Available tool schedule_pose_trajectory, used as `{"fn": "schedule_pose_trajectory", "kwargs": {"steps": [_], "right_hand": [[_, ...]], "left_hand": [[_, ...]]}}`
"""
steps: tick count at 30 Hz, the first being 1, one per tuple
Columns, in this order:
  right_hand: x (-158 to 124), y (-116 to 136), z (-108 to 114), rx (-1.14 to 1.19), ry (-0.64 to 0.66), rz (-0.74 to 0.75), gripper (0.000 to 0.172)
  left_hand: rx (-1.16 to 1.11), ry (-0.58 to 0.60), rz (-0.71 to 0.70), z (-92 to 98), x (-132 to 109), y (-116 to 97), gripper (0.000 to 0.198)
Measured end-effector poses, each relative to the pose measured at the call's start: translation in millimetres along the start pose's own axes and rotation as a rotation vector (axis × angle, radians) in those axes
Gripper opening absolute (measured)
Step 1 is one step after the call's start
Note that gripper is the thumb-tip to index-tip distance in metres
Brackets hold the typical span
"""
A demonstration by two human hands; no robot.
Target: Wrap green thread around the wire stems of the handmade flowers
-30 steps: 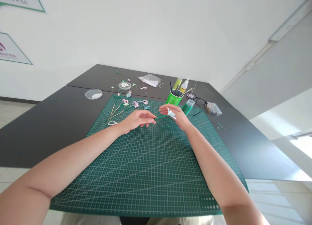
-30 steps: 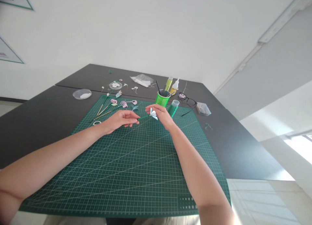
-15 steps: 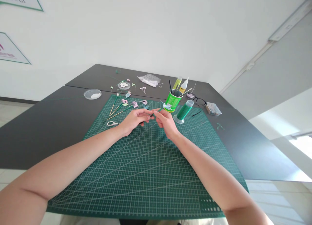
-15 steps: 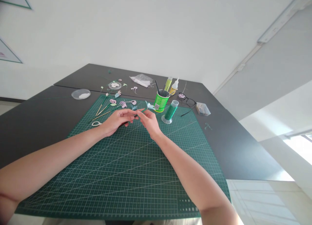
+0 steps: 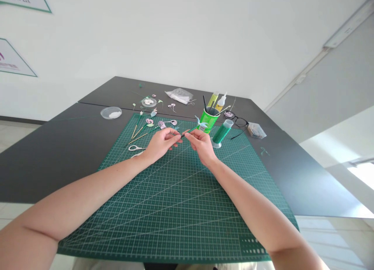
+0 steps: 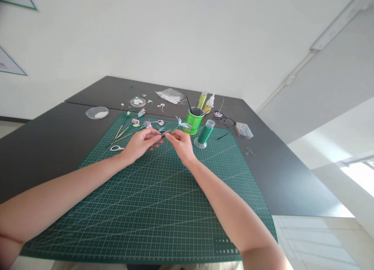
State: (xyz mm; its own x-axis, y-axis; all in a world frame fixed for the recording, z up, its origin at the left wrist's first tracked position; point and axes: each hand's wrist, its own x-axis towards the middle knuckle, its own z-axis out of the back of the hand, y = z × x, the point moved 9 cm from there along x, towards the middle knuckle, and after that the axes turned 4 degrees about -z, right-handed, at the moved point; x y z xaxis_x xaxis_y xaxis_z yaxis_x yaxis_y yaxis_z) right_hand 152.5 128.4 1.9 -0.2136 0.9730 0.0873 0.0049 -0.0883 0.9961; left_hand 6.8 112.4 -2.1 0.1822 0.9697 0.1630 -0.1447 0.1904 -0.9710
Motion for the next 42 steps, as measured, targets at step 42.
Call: {"fn": "schedule_pose_trajectory", "kwargs": {"steps": [42], "right_hand": [[5.7, -8.7, -1.3, -0.114, 0.071, -0.004, 0.031]], "left_hand": [[0.235, 0.216, -0.1, -11.2, 4.5, -0.6, 0.032]]}}
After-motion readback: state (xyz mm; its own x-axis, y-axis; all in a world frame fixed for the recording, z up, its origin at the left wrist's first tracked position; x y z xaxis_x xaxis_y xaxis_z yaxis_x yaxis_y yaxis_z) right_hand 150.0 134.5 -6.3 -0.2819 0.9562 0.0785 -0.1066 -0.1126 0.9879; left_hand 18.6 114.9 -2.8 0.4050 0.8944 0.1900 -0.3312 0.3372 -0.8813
